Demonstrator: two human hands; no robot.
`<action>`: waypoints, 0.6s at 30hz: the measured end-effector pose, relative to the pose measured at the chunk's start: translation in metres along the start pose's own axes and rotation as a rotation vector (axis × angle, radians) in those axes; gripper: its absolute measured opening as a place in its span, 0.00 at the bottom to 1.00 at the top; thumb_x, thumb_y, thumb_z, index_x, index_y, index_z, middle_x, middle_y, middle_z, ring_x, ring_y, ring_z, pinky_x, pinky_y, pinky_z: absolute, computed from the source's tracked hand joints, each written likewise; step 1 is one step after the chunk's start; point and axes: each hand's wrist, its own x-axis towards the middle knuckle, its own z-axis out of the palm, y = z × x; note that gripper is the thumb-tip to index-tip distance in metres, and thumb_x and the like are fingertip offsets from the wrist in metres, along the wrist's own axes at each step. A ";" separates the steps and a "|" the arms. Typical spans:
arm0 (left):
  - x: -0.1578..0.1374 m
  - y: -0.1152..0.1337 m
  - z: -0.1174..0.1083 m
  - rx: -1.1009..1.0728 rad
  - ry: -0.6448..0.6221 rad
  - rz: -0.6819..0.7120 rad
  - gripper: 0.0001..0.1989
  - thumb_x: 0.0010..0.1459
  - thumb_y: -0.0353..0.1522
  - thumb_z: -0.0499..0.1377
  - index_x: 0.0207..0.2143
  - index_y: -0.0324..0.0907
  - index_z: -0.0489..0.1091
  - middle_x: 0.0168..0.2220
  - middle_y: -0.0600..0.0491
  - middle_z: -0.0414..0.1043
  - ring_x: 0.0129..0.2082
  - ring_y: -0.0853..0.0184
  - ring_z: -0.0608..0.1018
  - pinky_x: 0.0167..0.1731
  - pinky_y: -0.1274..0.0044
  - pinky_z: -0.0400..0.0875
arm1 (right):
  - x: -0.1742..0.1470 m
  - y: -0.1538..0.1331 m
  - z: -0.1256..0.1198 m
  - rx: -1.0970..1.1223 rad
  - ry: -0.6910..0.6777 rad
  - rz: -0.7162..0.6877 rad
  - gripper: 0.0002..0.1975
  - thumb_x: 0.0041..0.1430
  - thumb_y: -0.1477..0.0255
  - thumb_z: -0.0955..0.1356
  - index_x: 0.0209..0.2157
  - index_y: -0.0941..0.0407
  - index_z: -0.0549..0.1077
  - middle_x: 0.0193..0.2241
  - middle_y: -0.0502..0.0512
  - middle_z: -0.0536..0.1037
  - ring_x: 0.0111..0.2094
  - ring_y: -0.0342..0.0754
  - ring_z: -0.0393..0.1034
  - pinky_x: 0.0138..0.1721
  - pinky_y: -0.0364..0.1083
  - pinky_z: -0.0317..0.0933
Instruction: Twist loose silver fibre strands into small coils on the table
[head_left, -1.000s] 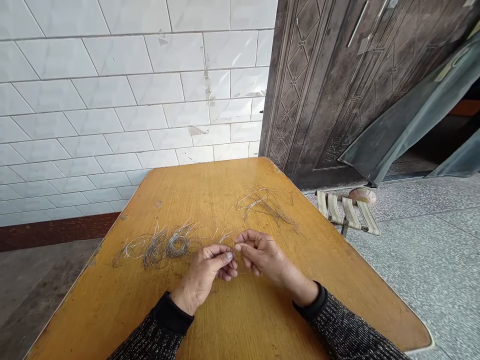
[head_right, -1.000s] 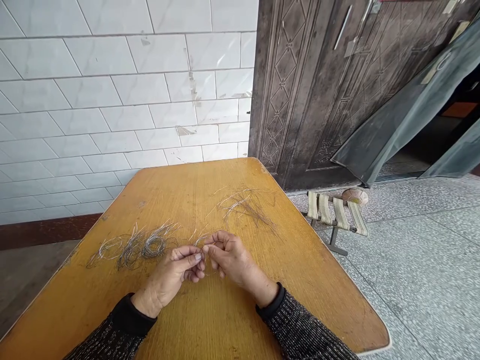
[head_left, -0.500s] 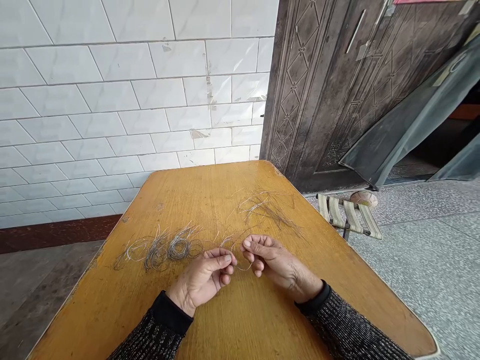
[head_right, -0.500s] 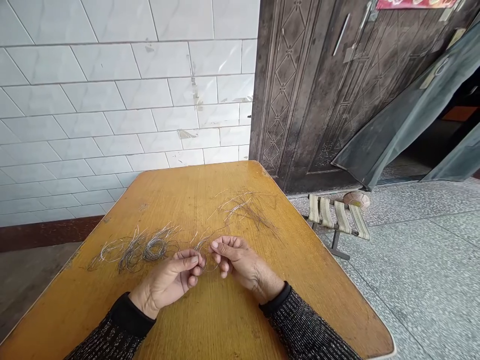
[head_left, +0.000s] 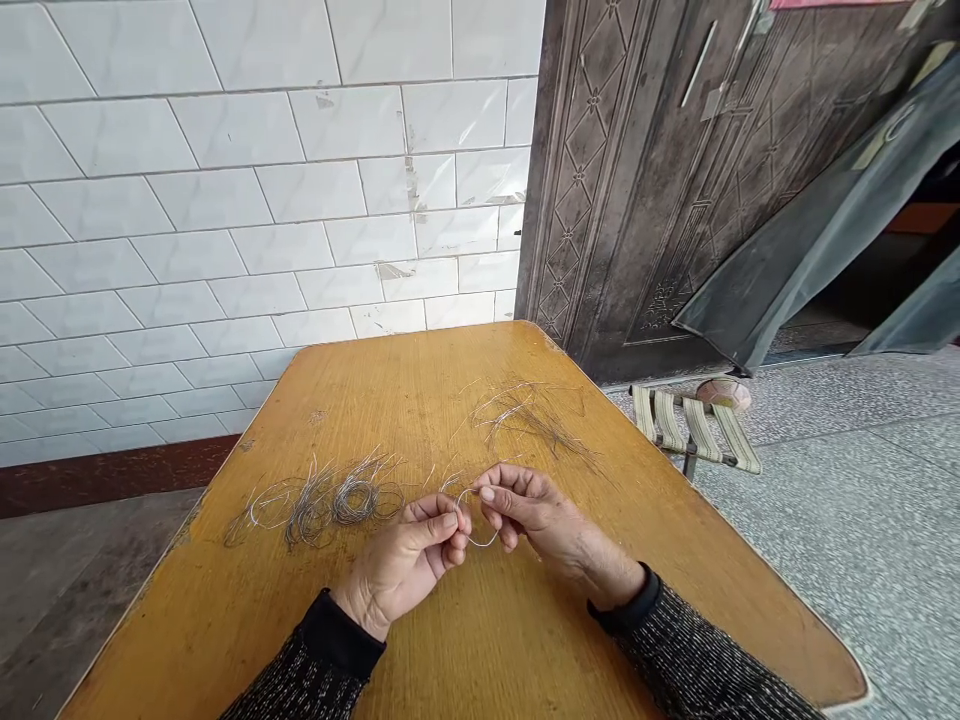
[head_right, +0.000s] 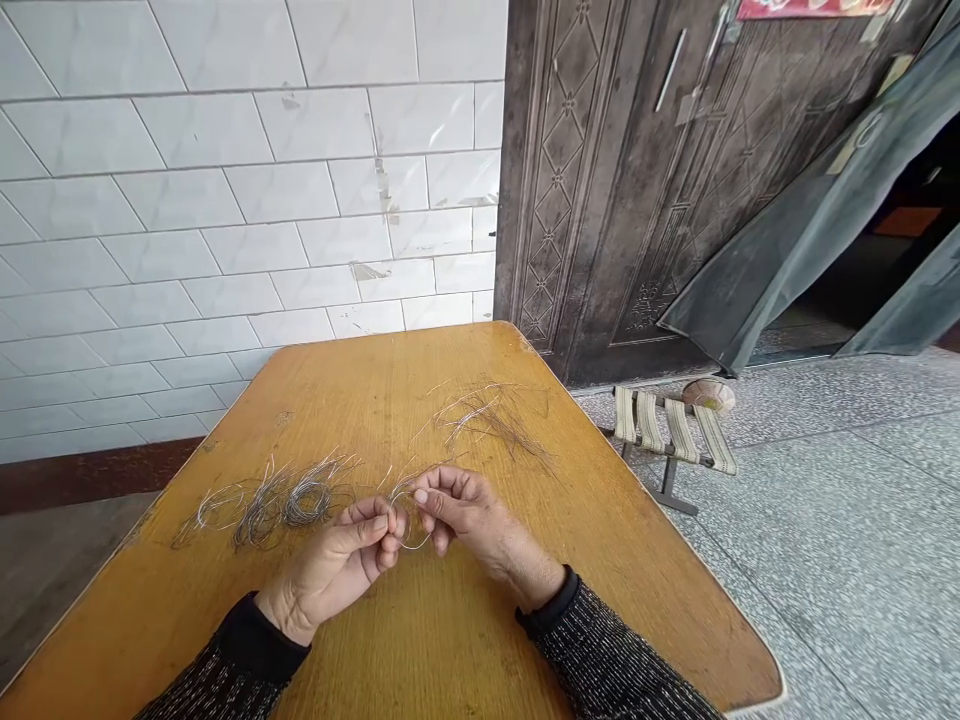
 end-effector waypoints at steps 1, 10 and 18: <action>0.000 0.000 0.000 0.005 0.014 0.001 0.04 0.44 0.26 0.66 0.23 0.36 0.72 0.24 0.54 0.70 0.22 0.77 0.70 0.23 0.85 0.64 | -0.001 -0.001 0.000 -0.023 0.000 -0.021 0.14 0.49 0.63 0.70 0.32 0.59 0.70 0.16 0.43 0.68 0.12 0.34 0.58 0.14 0.35 0.54; -0.001 0.000 0.002 0.024 0.009 -0.062 0.05 0.42 0.27 0.66 0.22 0.35 0.72 0.24 0.54 0.69 0.22 0.76 0.69 0.22 0.83 0.63 | -0.002 0.001 0.001 0.115 -0.031 -0.029 0.14 0.51 0.61 0.68 0.31 0.59 0.71 0.12 0.41 0.64 0.10 0.33 0.52 0.12 0.36 0.50; -0.002 0.000 0.002 0.177 0.039 -0.092 0.06 0.43 0.29 0.65 0.22 0.35 0.72 0.22 0.53 0.68 0.20 0.76 0.68 0.22 0.82 0.61 | -0.004 -0.004 0.004 0.005 0.032 -0.051 0.16 0.52 0.58 0.67 0.32 0.59 0.69 0.12 0.42 0.66 0.09 0.33 0.52 0.10 0.35 0.44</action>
